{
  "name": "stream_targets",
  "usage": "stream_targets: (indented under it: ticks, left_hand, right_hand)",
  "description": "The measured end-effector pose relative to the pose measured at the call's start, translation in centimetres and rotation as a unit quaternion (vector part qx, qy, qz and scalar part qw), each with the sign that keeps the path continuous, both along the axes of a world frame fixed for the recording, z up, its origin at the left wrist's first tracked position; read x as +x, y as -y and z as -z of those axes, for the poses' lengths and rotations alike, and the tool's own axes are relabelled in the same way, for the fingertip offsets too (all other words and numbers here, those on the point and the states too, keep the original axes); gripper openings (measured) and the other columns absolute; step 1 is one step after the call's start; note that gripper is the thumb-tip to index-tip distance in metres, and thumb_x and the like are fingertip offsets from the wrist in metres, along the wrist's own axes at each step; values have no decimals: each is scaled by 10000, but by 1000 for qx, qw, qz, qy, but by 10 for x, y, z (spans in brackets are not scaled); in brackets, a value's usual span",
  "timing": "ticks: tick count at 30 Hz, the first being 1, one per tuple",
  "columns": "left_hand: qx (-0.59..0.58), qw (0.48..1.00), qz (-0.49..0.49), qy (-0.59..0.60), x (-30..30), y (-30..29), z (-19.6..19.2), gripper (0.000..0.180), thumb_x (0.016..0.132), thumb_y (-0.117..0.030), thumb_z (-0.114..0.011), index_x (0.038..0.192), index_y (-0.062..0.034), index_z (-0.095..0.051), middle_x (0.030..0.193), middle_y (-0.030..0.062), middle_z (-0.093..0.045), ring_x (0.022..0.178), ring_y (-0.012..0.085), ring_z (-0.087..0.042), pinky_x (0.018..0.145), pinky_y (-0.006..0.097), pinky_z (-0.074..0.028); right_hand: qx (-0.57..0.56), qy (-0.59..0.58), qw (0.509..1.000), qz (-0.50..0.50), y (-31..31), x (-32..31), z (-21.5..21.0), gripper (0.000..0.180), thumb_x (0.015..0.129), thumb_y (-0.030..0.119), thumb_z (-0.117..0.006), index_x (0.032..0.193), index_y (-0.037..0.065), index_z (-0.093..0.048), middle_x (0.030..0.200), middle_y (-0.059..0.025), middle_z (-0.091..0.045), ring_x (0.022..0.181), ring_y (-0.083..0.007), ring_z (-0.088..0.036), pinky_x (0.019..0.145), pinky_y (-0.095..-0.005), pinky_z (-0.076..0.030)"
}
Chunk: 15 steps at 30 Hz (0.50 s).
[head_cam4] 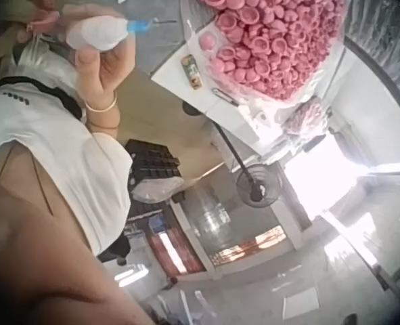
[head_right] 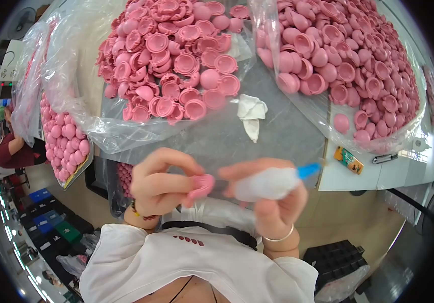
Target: Applying glue to pink plastic toy components and joining them together.
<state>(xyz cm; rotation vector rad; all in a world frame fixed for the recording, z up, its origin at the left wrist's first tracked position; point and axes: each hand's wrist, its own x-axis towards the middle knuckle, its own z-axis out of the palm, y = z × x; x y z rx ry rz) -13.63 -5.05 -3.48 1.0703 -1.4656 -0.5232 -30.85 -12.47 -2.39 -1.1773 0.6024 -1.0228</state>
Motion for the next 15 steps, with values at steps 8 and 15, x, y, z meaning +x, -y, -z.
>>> stream_targets:
  ticks: [8, 15]
  left_hand:
    - [102, 984, -9, -145, -29, 6, 16, 355, 792, -176, -643, 1056, 42, -548, 1033, 202, -582, 891, 217, -594, 732, 309, -492]
    - [180, 867, 119, -450, -33, 0, 13, 520, 762, -100, -666, 1206, 26, -426, 1121, 245, -518, 937, 231, -576, 769, 326, -515]
  right_hand:
    - [-26, -52, 998, -15, -10, 6, 7, 514, 851, 436, -493, 1010, -49, -430, 762, -197, -595, 494, -156, -531, 412, -215, -412]
    - [-77, 39, 990, 108, 6, -8, 10, 529, 778, 413, -598, 1055, -17, -465, 654, -30, -413, 535, -116, -355, 423, -220, -235]
